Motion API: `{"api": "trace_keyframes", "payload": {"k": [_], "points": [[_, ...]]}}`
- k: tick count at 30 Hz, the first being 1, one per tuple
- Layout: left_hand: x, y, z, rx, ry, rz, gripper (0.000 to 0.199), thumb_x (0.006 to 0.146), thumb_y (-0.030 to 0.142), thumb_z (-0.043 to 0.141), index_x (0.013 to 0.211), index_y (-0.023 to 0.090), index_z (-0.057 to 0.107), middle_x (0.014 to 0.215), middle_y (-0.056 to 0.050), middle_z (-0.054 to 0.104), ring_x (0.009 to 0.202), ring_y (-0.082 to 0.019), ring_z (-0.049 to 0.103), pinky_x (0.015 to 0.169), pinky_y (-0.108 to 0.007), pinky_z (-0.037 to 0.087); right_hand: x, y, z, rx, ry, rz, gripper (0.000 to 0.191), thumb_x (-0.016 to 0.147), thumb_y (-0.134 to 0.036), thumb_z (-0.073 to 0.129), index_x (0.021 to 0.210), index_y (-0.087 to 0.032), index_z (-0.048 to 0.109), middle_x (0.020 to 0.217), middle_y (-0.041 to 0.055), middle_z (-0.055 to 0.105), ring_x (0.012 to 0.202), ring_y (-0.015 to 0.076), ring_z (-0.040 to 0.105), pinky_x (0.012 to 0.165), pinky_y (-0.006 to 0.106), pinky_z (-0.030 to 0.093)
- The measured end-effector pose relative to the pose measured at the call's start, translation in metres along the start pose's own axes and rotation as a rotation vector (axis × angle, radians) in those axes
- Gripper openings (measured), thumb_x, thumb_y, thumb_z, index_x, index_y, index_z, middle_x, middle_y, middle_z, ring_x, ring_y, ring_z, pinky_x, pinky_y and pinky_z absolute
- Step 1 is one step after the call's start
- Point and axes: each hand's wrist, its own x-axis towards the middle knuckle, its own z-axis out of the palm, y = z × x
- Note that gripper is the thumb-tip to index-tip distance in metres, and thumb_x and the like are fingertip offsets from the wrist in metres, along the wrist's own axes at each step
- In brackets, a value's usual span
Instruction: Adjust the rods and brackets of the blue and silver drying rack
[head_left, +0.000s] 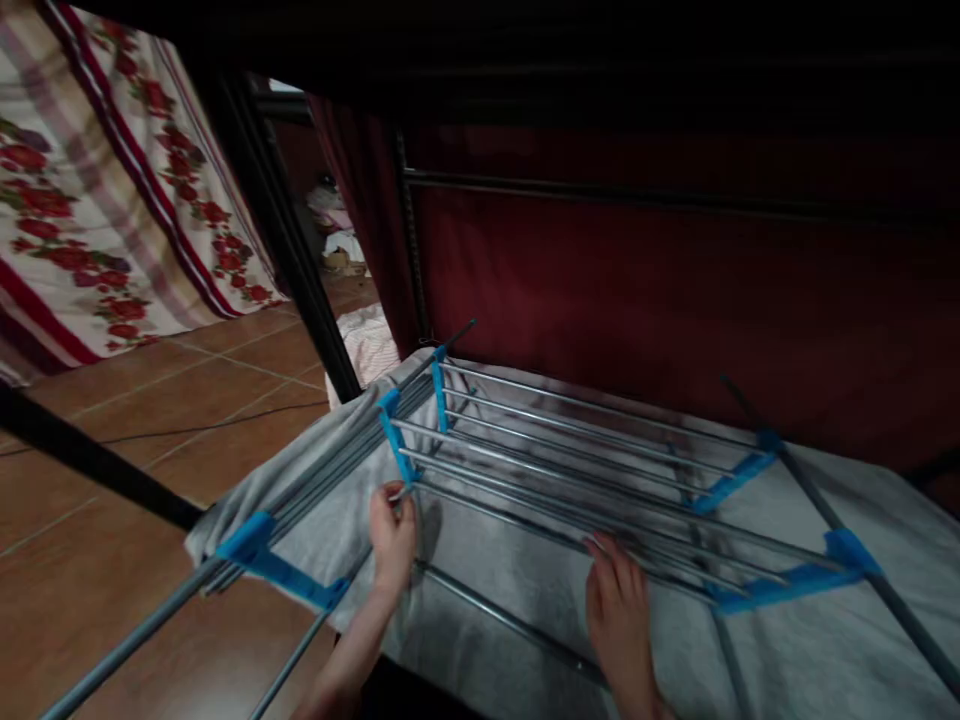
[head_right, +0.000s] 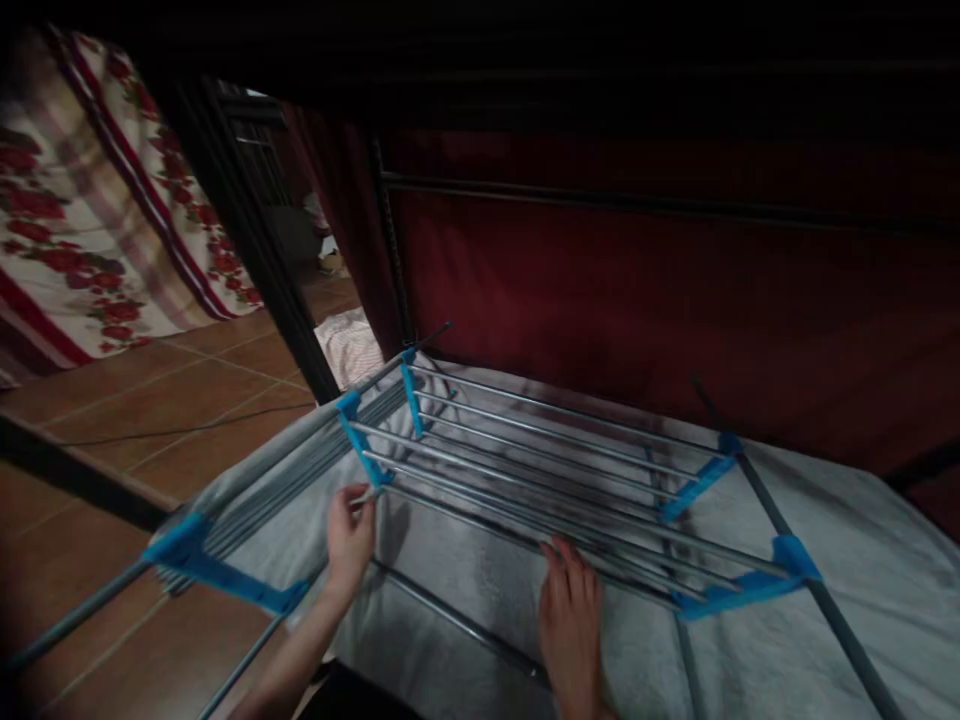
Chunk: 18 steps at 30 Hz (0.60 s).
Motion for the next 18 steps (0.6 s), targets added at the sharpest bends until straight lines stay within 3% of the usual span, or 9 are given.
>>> {"api": "trace_keyframes", "payload": {"k": [2, 4, 9, 11, 15, 18], "points": [[0.021, -0.008, -0.003, -0.038, 0.043, -0.036, 0.034, 0.080, 0.031, 0.058, 0.112, 0.018, 0.056, 0.117, -0.013, 0.061, 0.112, -0.030, 0.057, 0.100, -0.051, 0.046, 0.021, -0.014, 0.012, -0.056, -0.065, -0.053, 0.043, 0.096, -0.011, 0.038, 0.134, -0.020, 0.053, 0.132, 0.0117, 0.062, 0.121, 0.0254, 0.054, 0.106, 0.047, 0.038], [0.034, -0.013, 0.001, -0.076, 0.004, -0.037, 0.041, 0.076, 0.028, 0.060, 0.116, 0.019, 0.056, 0.122, -0.012, 0.061, 0.117, -0.029, 0.057, 0.104, -0.049, 0.044, 0.041, -0.025, 0.024, -0.108, -0.150, -0.075, 0.044, 0.095, -0.009, 0.038, 0.134, -0.019, 0.054, 0.128, 0.0121, 0.065, 0.119, 0.0265, 0.057, 0.108, 0.048, 0.037], [0.049, -0.019, 0.022, -0.186, -0.139, -0.092, 0.029, 0.070, 0.025, 0.062, 0.099, 0.020, 0.065, 0.095, -0.006, 0.070, 0.094, -0.026, 0.064, 0.095, -0.044, 0.049, 0.082, -0.053, 0.047, -0.105, -0.426, -0.099, 0.045, 0.096, -0.011, 0.037, 0.135, -0.020, 0.057, 0.131, 0.0123, 0.067, 0.118, 0.0263, 0.062, 0.104, 0.042, 0.041], [0.053, -0.020, 0.026, -0.229, -0.163, -0.114, 0.027, 0.070, 0.027, 0.064, 0.095, 0.019, 0.066, 0.092, -0.005, 0.071, 0.093, -0.026, 0.064, 0.096, -0.044, 0.048, 0.094, -0.063, 0.051, -0.062, -0.513, -0.085, 0.045, 0.097, -0.015, 0.038, 0.137, -0.022, 0.057, 0.130, 0.0116, 0.068, 0.114, 0.0253, 0.065, 0.099, 0.038, 0.045], [0.058, -0.021, 0.029, -0.314, -0.200, -0.158, 0.026, 0.070, 0.033, 0.068, 0.090, 0.018, 0.067, 0.089, -0.004, 0.071, 0.089, -0.024, 0.063, 0.093, -0.041, 0.049, 0.109, -0.070, 0.051, -0.050, -0.597, 0.005, 0.037, 0.101, -0.027, 0.038, 0.126, -0.023, 0.065, 0.118, 0.0111, 0.073, 0.102, 0.0240, 0.071, 0.088, 0.033, 0.049], [0.057, -0.020, 0.032, -0.367, -0.209, -0.189, 0.022, 0.071, 0.036, 0.067, 0.084, 0.017, 0.067, 0.085, -0.003, 0.070, 0.084, -0.022, 0.062, 0.090, -0.039, 0.050, 0.112, -0.066, 0.048, -0.068, -0.626, -0.006, 0.036, 0.102, -0.030, 0.037, 0.117, -0.025, 0.069, 0.116, 0.0101, 0.074, 0.098, 0.0231, 0.072, 0.084, 0.031, 0.049]]}}
